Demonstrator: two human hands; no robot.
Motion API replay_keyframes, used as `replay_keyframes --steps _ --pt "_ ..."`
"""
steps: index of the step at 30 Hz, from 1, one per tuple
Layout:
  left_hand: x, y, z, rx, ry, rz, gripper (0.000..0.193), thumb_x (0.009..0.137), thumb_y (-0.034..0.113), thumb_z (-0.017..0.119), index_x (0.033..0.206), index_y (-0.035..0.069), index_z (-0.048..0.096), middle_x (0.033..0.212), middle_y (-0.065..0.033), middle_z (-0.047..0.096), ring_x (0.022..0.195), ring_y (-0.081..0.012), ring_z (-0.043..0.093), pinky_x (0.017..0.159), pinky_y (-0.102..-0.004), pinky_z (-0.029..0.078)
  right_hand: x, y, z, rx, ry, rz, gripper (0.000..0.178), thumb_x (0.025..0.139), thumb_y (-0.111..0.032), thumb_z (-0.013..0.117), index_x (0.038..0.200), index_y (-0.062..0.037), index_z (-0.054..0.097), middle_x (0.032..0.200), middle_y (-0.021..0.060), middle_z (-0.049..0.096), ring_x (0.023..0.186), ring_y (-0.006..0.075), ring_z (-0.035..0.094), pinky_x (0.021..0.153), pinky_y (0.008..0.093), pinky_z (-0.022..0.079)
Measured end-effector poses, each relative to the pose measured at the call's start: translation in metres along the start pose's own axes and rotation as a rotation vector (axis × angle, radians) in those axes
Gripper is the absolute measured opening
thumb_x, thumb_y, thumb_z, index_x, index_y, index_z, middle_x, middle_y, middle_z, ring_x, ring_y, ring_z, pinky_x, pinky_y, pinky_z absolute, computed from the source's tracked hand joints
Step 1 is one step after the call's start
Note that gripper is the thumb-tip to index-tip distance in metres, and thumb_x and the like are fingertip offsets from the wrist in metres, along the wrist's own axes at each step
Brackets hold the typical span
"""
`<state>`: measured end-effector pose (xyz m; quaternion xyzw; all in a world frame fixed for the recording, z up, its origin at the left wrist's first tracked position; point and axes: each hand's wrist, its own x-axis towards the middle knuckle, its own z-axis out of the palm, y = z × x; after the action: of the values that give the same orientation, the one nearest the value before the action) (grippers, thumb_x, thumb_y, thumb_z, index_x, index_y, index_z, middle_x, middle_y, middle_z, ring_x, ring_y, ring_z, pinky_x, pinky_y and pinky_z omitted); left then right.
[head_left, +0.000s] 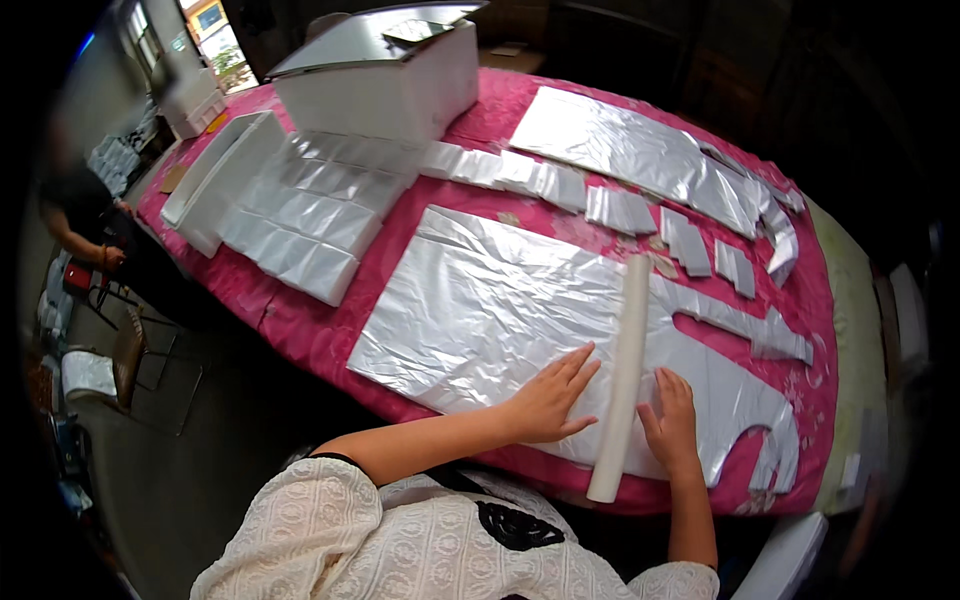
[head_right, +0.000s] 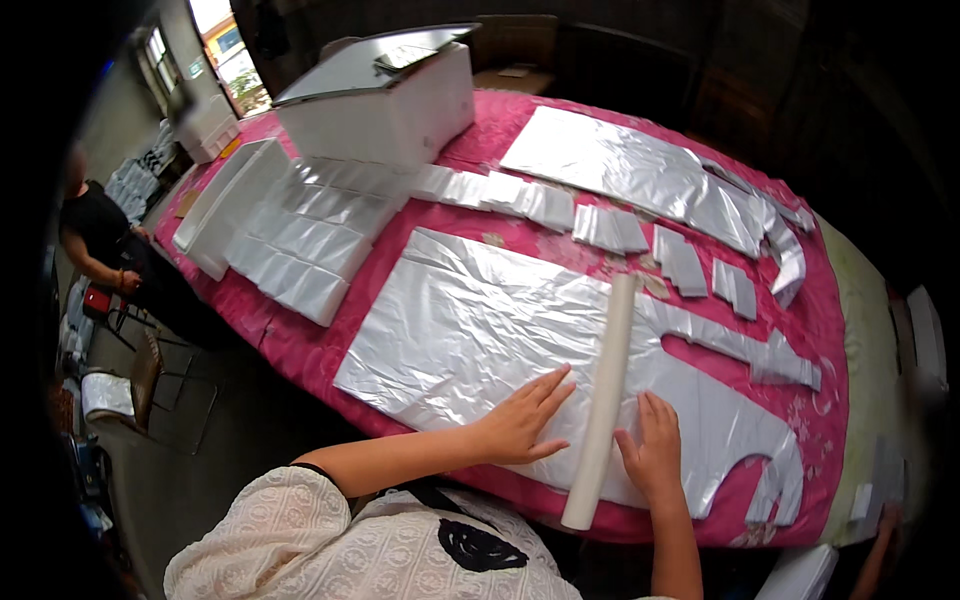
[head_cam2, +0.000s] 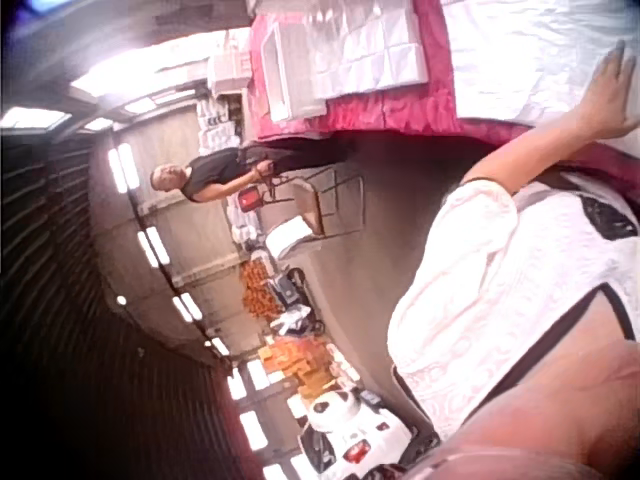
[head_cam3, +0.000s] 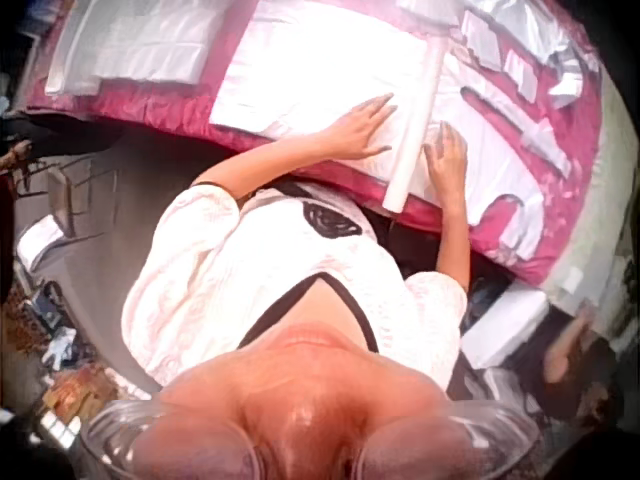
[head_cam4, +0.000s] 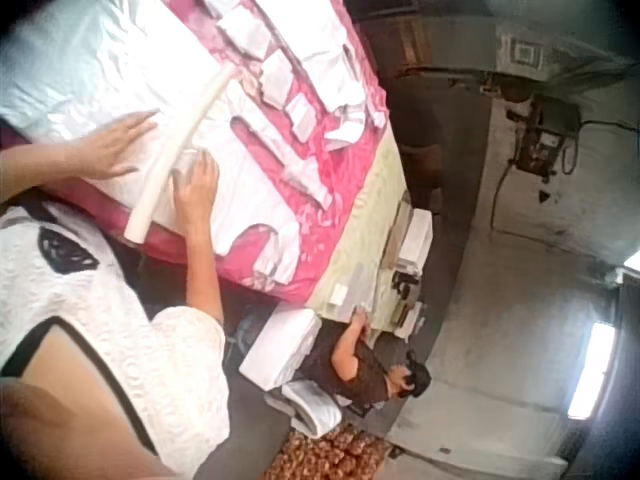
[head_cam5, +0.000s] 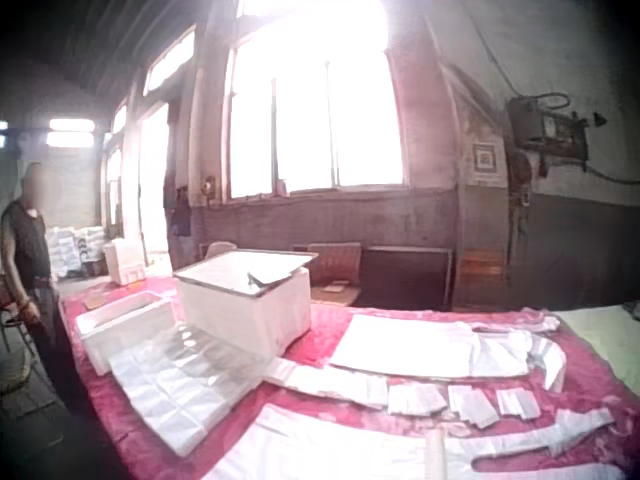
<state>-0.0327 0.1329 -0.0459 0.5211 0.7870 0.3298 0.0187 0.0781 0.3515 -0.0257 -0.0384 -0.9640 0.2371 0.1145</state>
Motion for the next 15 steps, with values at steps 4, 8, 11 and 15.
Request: replay_keyframes --steps 4,8,11,15 --pt "0.026 0.021 0.020 -0.054 -0.028 0.039 0.084 0.082 0.045 0.056 0.138 -0.007 0.020 0.144 -0.0315 0.010 0.133 -0.0452 0.016 0.110 -0.0448 0.017 -0.002 0.029 -0.008 -0.143 -0.065 -0.071 0.062 0.082 -0.035 0.059 0.130 0.0004 0.042 0.139 0.0178 0.036 0.129 0.0350 0.032 0.106 0.0419 0.025" --pt "0.039 0.032 0.030 -0.034 -0.091 0.055 0.086 0.080 0.046 0.056 0.138 -0.007 0.019 0.144 -0.0316 0.009 0.135 -0.0450 0.012 0.110 -0.0454 0.016 -0.015 0.059 -0.028 -0.215 -0.089 -0.025 0.063 0.083 -0.036 0.056 0.133 -0.0012 0.040 0.142 0.0166 0.033 0.132 0.0338 0.029 0.107 0.0416 0.023" --pt "0.038 0.036 0.028 -0.046 -0.119 0.045 0.086 0.078 0.044 0.058 0.138 -0.006 0.020 0.145 -0.0308 0.009 0.135 -0.0443 0.012 0.109 -0.0483 0.016 -0.029 0.095 -0.045 -0.223 -0.014 0.072 0.060 0.086 -0.035 0.053 0.133 -0.0001 0.039 0.141 0.0185 0.034 0.131 0.0344 0.030 0.108 0.0408 0.023" --pt "0.035 0.044 0.029 -0.056 -0.153 0.013 0.086 0.077 0.042 0.059 0.139 -0.004 0.021 0.145 -0.0298 0.009 0.135 -0.0437 0.012 0.108 -0.0513 0.017 -0.059 0.159 -0.068 -0.280 0.074 0.173 0.056 0.090 -0.033 0.048 0.133 0.0007 0.038 0.139 0.0202 0.037 0.129 0.0353 0.033 0.107 0.0396 0.025"
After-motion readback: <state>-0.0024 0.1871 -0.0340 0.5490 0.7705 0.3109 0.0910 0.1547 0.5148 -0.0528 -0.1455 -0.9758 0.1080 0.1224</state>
